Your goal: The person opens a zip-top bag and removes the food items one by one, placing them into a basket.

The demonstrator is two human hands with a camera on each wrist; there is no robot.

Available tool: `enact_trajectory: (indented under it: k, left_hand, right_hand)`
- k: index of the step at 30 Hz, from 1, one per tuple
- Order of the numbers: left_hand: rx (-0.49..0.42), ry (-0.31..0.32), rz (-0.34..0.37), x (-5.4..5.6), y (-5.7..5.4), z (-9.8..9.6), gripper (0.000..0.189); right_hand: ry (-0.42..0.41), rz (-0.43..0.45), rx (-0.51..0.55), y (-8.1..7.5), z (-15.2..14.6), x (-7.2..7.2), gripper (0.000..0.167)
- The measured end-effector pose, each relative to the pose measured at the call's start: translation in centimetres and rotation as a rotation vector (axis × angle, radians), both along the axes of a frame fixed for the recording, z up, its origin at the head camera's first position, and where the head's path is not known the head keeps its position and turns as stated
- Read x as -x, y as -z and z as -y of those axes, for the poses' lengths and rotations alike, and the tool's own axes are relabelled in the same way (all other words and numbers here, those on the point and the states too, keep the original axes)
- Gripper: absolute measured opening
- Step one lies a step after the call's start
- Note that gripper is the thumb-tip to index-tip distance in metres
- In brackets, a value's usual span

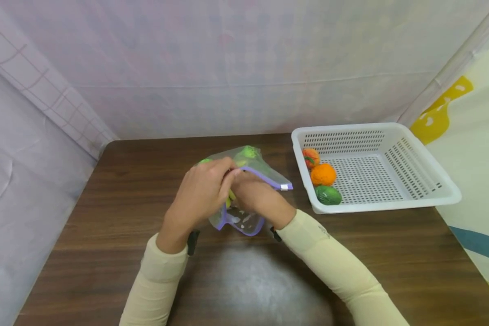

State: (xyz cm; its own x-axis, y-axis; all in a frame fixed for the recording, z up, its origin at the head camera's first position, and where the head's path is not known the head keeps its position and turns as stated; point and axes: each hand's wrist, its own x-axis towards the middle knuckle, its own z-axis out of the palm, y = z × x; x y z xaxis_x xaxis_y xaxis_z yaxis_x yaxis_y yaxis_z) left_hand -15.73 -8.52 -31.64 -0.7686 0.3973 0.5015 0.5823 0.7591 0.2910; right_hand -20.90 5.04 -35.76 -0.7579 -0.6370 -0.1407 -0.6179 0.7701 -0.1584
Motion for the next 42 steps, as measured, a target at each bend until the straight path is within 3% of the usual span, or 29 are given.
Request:
enact_trajectory:
  k: [3, 9, 17, 23, 42]
  left_hand:
    - [0.000, 0.000, -0.001, 0.0, 0.0, 0.0, 0.015]
    - [0.000, -0.003, -0.008, 0.0, 0.0, 0.0, 0.014]
    - [0.000, -0.005, -0.015, 0.0, 0.0, 0.0, 0.014]
    - [0.005, -0.004, -0.014, 0.0, 0.0, -0.1, 0.015]
    - [0.005, -0.004, -0.007, 0.0, 0.0, -0.1, 0.014]
  right_hand:
    - [0.011, -0.006, 0.002, 0.2, 0.1, 0.1, 0.069]
    - [0.018, -0.028, 0.004, 0.4, 0.4, 0.5, 0.051]
    - [0.085, 0.011, -0.050, 0.7, 0.9, 1.0, 0.051]
    - [0.068, 0.003, -0.075, 0.9, 0.9, 1.2, 0.042]
    - [0.108, 0.047, -0.066, 1.1, 0.9, 1.3, 0.047]
